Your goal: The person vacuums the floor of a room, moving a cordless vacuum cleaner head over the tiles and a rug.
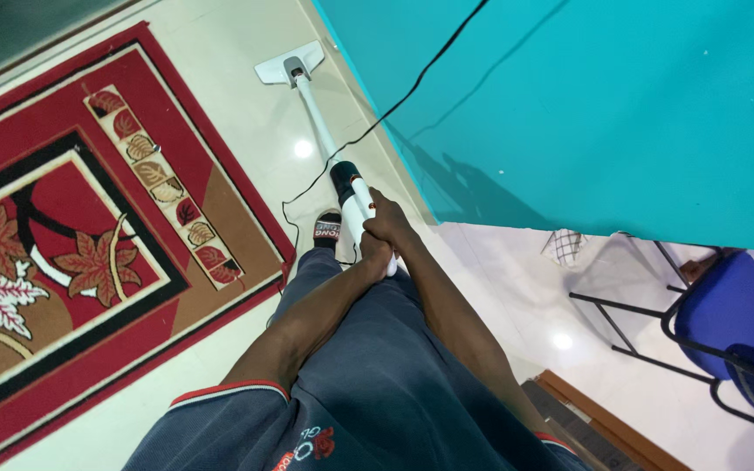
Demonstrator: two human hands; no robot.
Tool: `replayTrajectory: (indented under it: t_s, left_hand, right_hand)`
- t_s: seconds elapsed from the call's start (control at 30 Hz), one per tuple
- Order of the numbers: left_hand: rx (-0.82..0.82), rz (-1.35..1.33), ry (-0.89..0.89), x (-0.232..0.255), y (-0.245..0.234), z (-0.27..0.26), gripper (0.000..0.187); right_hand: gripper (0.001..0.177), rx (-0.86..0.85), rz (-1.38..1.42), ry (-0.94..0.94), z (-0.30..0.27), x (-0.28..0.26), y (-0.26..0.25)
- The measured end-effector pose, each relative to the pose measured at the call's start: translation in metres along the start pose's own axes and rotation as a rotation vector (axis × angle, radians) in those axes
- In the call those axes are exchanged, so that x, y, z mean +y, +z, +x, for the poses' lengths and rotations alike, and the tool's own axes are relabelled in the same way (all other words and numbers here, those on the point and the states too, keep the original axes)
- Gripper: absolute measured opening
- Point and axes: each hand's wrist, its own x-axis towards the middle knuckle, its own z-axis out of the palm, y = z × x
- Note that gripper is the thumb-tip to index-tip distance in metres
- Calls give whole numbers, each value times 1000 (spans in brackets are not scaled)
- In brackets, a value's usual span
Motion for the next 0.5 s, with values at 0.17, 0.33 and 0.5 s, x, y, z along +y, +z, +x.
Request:
replayTrajectory:
  t_s: [0.17,0.33,0.5]
  left_hand:
    - [-16,16,124,-22,-5,-15,8]
    - [52,140,43,-56,-27,-75,19]
    - [152,343,-59,-66,-23,-116,23]
  right_hand:
    - [93,50,69,-119,-17,22,12]
    - [80,54,118,-102,-66,44,57]
    - [73,23,129,-49,-109,58,67]
